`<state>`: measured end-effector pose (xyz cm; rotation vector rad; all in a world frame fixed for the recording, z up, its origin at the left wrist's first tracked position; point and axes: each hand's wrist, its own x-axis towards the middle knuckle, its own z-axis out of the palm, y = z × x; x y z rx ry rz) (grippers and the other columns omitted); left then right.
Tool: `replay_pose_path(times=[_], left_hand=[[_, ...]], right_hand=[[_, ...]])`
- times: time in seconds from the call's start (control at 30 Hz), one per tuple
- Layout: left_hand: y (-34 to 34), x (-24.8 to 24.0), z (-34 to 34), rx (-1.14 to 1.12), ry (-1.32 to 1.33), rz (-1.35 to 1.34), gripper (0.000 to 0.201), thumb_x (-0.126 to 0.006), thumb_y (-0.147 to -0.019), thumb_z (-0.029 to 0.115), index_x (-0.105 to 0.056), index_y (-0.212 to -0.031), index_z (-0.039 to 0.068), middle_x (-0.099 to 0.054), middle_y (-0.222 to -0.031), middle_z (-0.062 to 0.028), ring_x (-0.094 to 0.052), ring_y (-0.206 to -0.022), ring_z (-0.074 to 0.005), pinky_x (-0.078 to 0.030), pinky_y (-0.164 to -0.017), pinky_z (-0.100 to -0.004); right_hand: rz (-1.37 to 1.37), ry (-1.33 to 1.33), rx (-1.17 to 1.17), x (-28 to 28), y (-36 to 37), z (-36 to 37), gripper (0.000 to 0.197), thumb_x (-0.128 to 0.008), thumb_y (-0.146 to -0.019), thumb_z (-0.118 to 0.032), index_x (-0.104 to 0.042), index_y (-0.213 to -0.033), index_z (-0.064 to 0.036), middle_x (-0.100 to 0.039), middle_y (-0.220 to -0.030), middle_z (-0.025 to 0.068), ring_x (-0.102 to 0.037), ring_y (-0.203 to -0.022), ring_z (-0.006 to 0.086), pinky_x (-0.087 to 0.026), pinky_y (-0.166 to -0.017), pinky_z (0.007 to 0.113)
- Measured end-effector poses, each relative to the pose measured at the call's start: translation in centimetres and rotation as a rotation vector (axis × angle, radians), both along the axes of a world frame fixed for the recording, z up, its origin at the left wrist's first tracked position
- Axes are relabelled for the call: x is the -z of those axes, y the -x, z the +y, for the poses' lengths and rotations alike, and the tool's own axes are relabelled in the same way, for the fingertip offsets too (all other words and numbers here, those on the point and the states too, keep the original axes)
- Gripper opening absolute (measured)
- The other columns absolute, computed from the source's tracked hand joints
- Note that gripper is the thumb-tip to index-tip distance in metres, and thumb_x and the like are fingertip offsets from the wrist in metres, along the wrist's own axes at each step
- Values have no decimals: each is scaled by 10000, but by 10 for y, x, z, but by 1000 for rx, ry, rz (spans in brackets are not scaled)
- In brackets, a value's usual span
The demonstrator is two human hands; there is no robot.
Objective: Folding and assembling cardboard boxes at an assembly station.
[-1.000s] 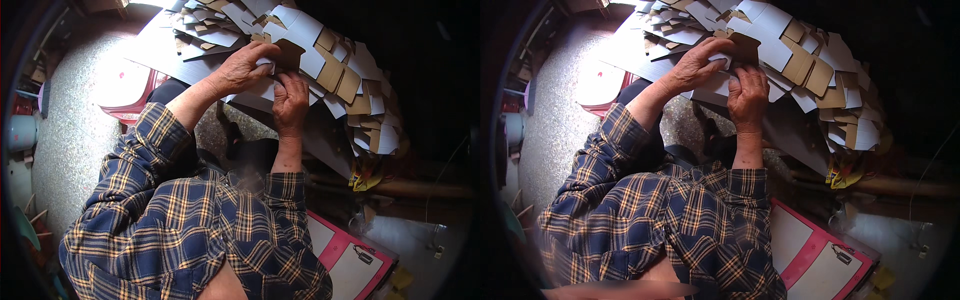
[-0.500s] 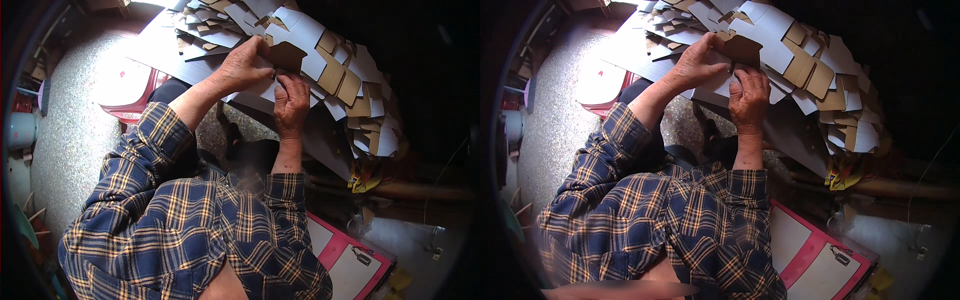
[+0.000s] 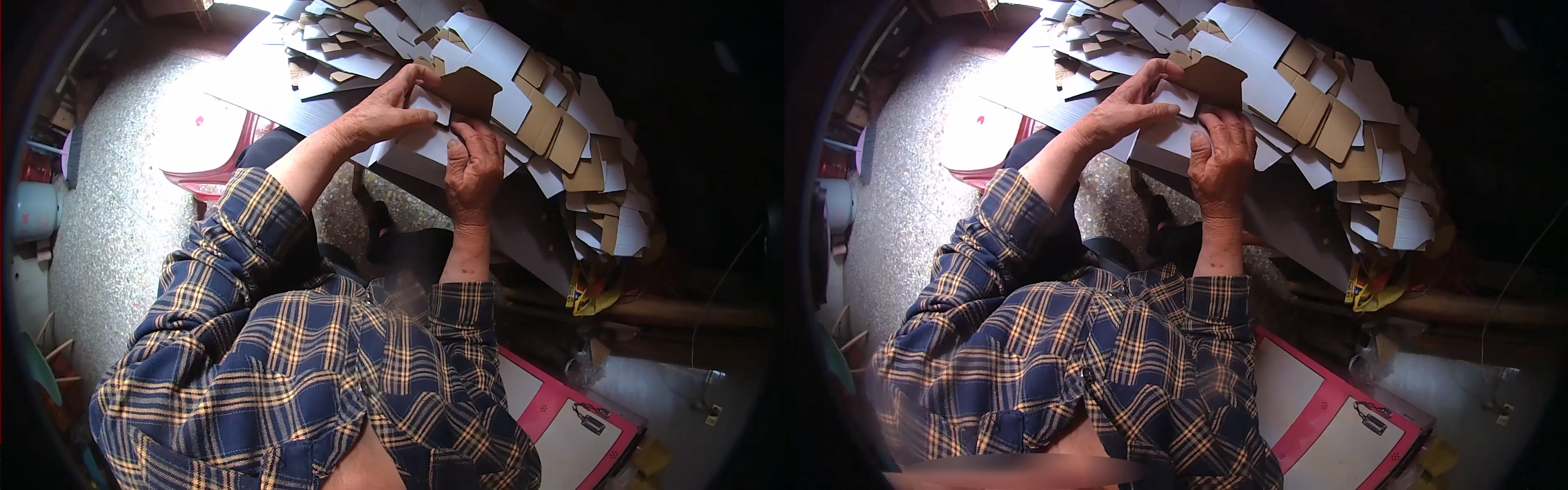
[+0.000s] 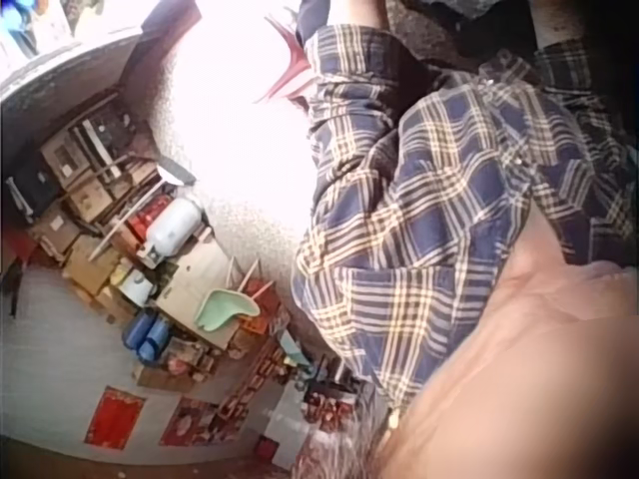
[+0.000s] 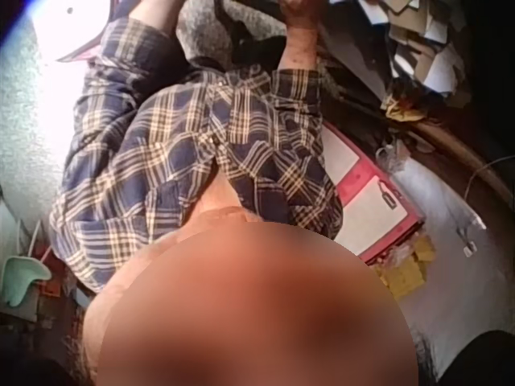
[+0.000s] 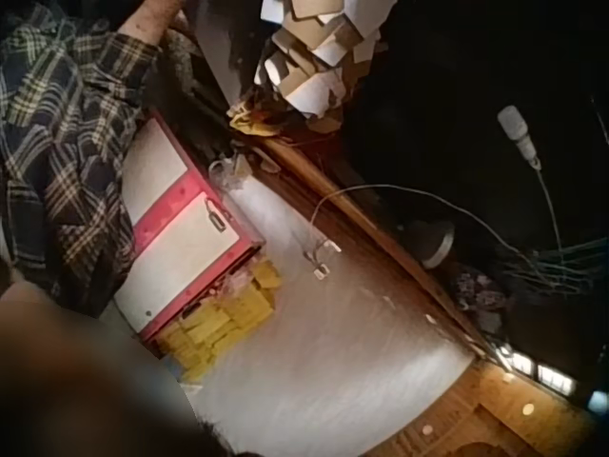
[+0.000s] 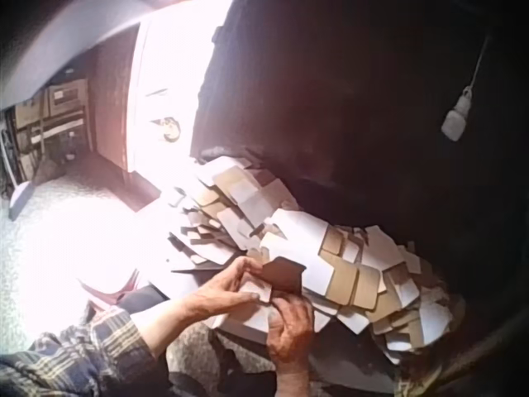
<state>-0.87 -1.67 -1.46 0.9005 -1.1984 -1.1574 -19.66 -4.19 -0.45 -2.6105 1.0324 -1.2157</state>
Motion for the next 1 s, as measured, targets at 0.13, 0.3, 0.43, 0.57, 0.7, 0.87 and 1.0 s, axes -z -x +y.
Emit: replay_pose_path(times=[0.13,0.3,0.43,0.57,0.7,0.87,1.0], left_hand=[[0,15,0,-31,40,91,436,-664,-863,98,-436,-1235,100,-527,-1147,-34,-499,-1064,-101,-437,-927,-256],[7,22,-3,-127,60,78,416,-656,-867,79,-440,-1222,98,-509,-1156,-22,-489,-1086,-102,-435,-931,-255],[8,31,-9,-192,60,132,403,-653,-872,79,-439,-1213,85,-502,-1158,-37,-487,-1097,-109,-438,-936,-262],[9,24,-9,-224,-8,133,462,-659,-867,88,-425,-1265,68,-510,-1192,-65,-506,-1088,-131,-452,-926,-271],[9,16,-5,-157,-78,163,545,-650,-863,77,-401,-1347,76,-512,-1219,-81,-526,-1081,-149,-461,-915,-275],[-1,21,-8,-143,63,30,614,-621,-836,24,-417,-1404,137,-512,-1266,-90,-513,-1188,-191,-439,-1021,-320],[0,10,-14,-311,344,-485,634,-618,-785,-24,-459,-1376,143,-511,-1293,-93,-481,-1260,-225,-402,-1076,-346]], right_hand=[[-5,-8,-17,6,-5,0,224,-618,-831,-179,-671,-1001,-44,-640,-1084,142,-548,-1077,366,-411,-996,473],[-30,0,-35,6,-4,-1,225,-610,-843,-198,-669,-995,-44,-640,-1076,143,-551,-1068,360,-410,-991,472],[-52,2,-49,6,-4,-2,240,-597,-872,-241,-671,-989,-46,-641,-1067,134,-558,-1058,348,-410,-979,463],[-46,33,-61,8,-2,2,268,-582,-900,-291,-675,-991,-57,-643,-1062,121,-560,-1056,338,-398,-978,454],[28,116,-39,5,-2,7,377,-542,-923,-413,-676,-1010,-72,-639,-1064,106,-558,-1067,322,-373,-978,458],[191,185,-5,1,-12,12,520,-471,-932,-544,-670,-1053,-78,-634,-1075,101,-553,-1079,312,-367,-957,459],[190,153,3,4,-5,10,562,-441,-935,-575,-664,-1087,-83,-633,-1097,101,-550,-1075,317,-366,-949,455]])
